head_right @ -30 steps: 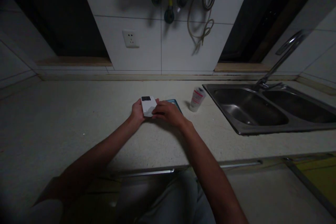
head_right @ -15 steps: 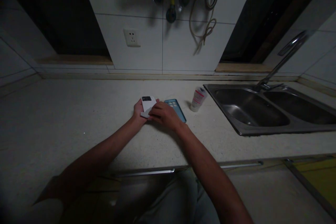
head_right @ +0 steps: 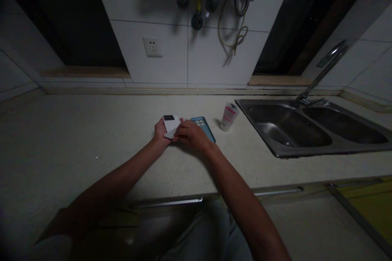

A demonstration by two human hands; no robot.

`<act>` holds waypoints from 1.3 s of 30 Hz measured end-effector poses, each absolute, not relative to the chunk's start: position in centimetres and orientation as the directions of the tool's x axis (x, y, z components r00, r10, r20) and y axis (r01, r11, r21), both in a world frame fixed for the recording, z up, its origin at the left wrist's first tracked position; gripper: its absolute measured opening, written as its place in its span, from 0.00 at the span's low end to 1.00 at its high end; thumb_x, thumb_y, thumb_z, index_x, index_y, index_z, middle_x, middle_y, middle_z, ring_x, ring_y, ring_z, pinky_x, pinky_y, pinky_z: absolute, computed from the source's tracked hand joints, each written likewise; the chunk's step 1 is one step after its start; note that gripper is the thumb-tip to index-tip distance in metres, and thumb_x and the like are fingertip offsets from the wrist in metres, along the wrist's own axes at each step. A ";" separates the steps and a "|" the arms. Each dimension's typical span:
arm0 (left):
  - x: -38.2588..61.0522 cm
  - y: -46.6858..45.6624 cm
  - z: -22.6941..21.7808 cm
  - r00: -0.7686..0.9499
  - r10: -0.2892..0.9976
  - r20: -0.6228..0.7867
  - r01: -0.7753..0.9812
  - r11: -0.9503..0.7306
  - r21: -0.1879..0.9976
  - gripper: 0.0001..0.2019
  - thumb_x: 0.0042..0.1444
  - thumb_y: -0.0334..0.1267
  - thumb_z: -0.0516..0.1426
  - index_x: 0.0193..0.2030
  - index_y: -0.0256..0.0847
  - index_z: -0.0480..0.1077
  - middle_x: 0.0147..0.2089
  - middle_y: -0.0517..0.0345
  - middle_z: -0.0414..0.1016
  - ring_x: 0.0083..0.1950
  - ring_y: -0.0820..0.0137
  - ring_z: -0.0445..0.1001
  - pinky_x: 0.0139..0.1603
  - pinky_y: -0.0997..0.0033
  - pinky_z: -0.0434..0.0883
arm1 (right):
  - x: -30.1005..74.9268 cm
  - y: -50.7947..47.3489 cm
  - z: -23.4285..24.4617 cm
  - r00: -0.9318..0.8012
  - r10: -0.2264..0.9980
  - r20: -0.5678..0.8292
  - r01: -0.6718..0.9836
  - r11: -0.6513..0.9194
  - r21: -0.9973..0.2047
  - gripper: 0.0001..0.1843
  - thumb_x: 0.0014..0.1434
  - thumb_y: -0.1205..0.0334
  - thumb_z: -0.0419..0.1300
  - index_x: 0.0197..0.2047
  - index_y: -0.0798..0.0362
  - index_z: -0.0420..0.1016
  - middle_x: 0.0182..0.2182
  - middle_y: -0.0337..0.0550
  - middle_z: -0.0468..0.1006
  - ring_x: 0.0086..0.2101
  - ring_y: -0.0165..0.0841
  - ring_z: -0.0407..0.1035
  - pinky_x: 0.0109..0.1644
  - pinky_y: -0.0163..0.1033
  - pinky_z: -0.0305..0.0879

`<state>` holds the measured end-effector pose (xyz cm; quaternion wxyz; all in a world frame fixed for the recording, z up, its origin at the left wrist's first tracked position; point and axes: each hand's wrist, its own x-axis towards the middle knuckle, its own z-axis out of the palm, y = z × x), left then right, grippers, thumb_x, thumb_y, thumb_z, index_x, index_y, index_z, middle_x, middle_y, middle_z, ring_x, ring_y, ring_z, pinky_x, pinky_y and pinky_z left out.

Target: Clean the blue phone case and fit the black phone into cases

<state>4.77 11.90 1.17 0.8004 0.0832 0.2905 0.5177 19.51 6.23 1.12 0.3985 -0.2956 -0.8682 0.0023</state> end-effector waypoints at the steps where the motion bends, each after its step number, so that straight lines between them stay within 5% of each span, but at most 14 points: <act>1: 4.9 11.9 1.2 0.295 0.875 -0.384 -0.775 0.454 0.439 0.24 0.66 0.48 0.42 0.44 0.32 0.72 0.36 0.39 0.79 0.41 0.51 0.80 0.42 0.51 0.77 | 19.3 6.2 1.2 -0.509 0.517 0.688 0.509 0.826 -0.244 0.12 0.66 0.53 0.60 0.36 0.51 0.80 0.35 0.47 0.79 0.37 0.35 0.71 0.40 0.39 0.66; 13: 4.6 11.9 1.7 0.335 0.876 -0.346 -0.789 0.462 0.405 0.18 0.65 0.54 0.50 0.41 0.40 0.69 0.36 0.51 0.75 0.39 0.59 0.79 0.42 0.56 0.77 | 20.6 5.8 2.1 -0.312 0.619 0.721 0.529 0.743 -0.409 0.16 0.68 0.49 0.56 0.38 0.52 0.77 0.33 0.45 0.78 0.36 0.35 0.71 0.42 0.41 0.66; 25: 5.1 10.7 2.1 0.444 0.842 -0.307 -0.778 0.532 0.335 0.24 0.65 0.56 0.51 0.49 0.34 0.68 0.34 0.47 0.75 0.35 0.61 0.77 0.41 0.57 0.78 | 20.4 5.4 3.1 -0.073 0.663 0.745 0.465 0.684 -0.562 0.18 0.60 0.45 0.65 0.32 0.51 0.75 0.29 0.42 0.75 0.32 0.34 0.69 0.37 0.40 0.66; 39: 5.0 11.6 2.2 0.315 0.913 -0.259 -0.799 0.402 0.447 0.21 0.64 0.48 0.57 0.58 0.37 0.68 0.45 0.44 0.80 0.49 0.59 0.79 0.55 0.54 0.76 | 21.9 6.4 2.3 0.060 0.922 0.382 0.163 0.368 -0.915 0.15 0.51 0.50 0.67 0.33 0.54 0.78 0.23 0.36 0.73 0.24 0.28 0.64 0.26 0.34 0.60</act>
